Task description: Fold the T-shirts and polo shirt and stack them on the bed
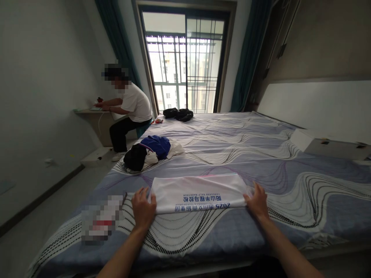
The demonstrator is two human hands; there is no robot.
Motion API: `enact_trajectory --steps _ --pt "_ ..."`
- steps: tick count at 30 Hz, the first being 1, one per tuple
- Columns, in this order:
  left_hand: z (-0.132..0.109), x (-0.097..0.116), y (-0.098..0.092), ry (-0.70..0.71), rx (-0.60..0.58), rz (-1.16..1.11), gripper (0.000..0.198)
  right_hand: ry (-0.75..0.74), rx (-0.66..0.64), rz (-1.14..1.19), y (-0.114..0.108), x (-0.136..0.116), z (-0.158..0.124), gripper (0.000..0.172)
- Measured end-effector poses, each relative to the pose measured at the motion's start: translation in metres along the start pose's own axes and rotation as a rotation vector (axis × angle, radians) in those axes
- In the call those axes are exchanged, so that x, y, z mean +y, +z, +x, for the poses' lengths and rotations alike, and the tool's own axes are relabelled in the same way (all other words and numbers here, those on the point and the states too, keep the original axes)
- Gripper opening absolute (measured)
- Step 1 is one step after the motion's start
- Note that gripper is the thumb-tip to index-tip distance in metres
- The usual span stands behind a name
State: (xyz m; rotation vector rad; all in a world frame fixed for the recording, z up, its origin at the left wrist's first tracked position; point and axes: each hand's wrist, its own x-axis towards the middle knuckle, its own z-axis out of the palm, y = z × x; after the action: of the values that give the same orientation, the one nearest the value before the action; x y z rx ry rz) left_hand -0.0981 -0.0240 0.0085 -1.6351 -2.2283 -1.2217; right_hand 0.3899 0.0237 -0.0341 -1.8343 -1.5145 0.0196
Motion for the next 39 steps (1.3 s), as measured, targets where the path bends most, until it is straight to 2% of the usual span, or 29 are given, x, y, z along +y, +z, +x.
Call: enact_trajectory --steps 2,4,5,7,9,11,13,19,23,26,30,34,37,39 --pt "-0.004 0.026 0.016 0.22 -0.058 -0.034 0.049 -0.088 -0.065 -0.087 0.009 -0.045 -0.015 0.065" --pt "-0.008 0.05 0.039 0.45 -0.274 -0.081 0.05 -0.231 -0.239 -0.072 0.026 -0.098 -0.033 0.063" --pt "-0.009 0.06 0.052 0.52 -0.395 -0.081 0.051 -0.285 -0.342 -0.055 0.037 -0.123 -0.041 0.064" --pt "-0.007 0.071 0.074 0.548 -0.573 -0.017 0.053 -0.297 -0.509 -0.046 0.059 -0.161 -0.049 0.068" --pt "-0.001 0.073 0.087 0.478 -0.656 0.078 0.055 -0.269 -0.59 -0.058 0.078 -0.179 -0.044 0.069" --pt "0.011 0.068 0.09 0.4 -0.697 0.154 0.057 -0.247 -0.623 -0.084 0.089 -0.177 -0.026 0.066" --pt "0.025 0.059 0.086 0.333 -0.711 0.215 0.057 -0.233 -0.642 -0.134 0.093 -0.16 -0.001 0.061" --pt "0.059 0.022 0.071 0.201 -0.644 0.391 0.058 -0.067 -0.564 -0.3 0.08 -0.073 0.073 0.057" --pt "0.065 0.012 0.073 0.127 -0.575 0.371 0.058 -0.071 -0.423 -0.112 0.064 -0.011 0.097 0.049" --pt "0.063 0.009 0.076 0.143 -0.46 0.328 0.058 -0.097 -0.292 0.023 0.058 0.013 0.102 0.036" --pt "0.059 0.005 0.078 0.218 -0.354 0.318 0.054 -0.06 -0.246 0.032 0.057 0.012 0.102 0.023" --pt "0.058 0.003 0.08 0.23 -0.34 0.351 0.054 0.003 -0.258 -0.029 0.053 0.002 0.111 0.02" --pt "0.058 0.008 0.081 0.203 -0.365 0.394 0.053 0.052 -0.277 -0.113 0.049 -0.021 0.118 0.024" --pt "0.057 0.013 0.081 0.175 -0.377 0.421 0.053 0.078 -0.271 -0.172 0.05 -0.05 0.11 0.035"
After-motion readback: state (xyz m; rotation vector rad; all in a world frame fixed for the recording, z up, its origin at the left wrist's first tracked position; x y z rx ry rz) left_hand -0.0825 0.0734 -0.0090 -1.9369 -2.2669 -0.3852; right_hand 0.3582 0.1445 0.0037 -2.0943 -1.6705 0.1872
